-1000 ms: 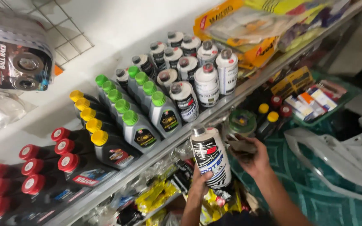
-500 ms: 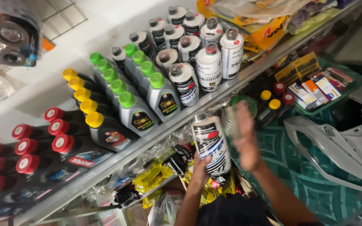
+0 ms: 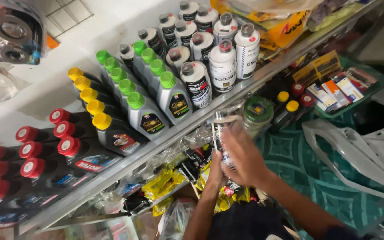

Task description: The recorder is wiping down and organizing various fluid and oil bottles on a shelf in a parts shop.

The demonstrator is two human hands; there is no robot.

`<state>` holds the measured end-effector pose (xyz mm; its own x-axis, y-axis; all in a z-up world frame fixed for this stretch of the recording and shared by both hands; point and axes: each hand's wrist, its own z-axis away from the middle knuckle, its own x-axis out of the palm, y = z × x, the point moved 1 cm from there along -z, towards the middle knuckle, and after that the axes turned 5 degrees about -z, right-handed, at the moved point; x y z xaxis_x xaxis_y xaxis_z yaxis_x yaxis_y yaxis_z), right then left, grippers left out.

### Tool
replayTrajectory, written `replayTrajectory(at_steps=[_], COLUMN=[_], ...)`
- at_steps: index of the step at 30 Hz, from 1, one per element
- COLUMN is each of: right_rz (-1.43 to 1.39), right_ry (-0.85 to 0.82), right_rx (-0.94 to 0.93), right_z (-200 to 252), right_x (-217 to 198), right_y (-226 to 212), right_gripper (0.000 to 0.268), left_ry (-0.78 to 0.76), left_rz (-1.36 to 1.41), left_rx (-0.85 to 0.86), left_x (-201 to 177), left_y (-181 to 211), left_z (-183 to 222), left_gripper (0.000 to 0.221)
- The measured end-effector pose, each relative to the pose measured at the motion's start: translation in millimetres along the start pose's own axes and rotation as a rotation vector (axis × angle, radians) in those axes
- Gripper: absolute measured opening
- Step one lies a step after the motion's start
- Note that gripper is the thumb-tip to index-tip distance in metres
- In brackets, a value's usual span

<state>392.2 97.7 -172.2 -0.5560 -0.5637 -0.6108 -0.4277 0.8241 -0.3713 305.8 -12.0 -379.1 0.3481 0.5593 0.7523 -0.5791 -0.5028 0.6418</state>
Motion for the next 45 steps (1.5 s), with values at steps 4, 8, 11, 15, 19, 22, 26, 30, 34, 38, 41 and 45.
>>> replayTrajectory(at_steps=[4, 8, 11, 15, 19, 22, 26, 30, 34, 38, 41, 45], right_rz=[0.048, -0.271, -0.37, -0.284, -0.022, -0.453, -0.565, -0.317, -0.158, -0.721, -0.855, -0.677], right_ry=[-0.189, 0.019, 0.074, -0.046, -0.047, 0.116, 0.14, 0.056, 0.054, 0.261, 0.44, 0.63], right_rx=[-0.24, -0.092, 0.058, 0.009, -0.215, -0.062, 0.145, -0.041, -0.215, 0.157, 0.27, 0.249], right_z=[71, 48, 3, 4, 72, 74, 15, 9, 54, 76, 93, 98], right_x=[29, 32, 13, 3, 33, 42, 15, -5, 16, 46, 70, 79], right_y=[13, 42, 45, 27, 7, 32, 45, 27, 4, 10, 32, 45], right_gripper=[0.072, 0.072, 0.073, 0.079, 0.072, 0.079, 0.085, 0.081, 0.082, 0.105, 0.115, 0.114], left_ry=[-0.112, -0.008, -0.034, -0.045, 0.059, -0.057, -0.074, 0.008, -0.033, -0.132, -0.127, -0.317], left_rz=[0.05, -0.114, -0.12, -0.016, 0.104, -0.001, -0.081, -0.011, 0.163, 0.062, -0.165, -0.824], left_rx=[-0.004, -0.043, -0.143, -0.206, -0.126, -0.106, -0.127, -0.208, -0.116, -0.002, 0.077, 0.363], left_x=[19, 8, 29, 24, 4, 18, 34, 13, 20, 17, 46, 128], left_y=[30, 23, 25, 17, 20, 28, 23, 2, 24, 19, 42, 102], left_z=[6, 7, 23, 26, 16, 16, 23, 14, 7, 5, 8, 28], left_gripper=[0.078, 0.07, 0.072, 0.083, 0.088, 0.087, 0.084, 0.082, 0.081, 0.078, 0.078, 0.082])
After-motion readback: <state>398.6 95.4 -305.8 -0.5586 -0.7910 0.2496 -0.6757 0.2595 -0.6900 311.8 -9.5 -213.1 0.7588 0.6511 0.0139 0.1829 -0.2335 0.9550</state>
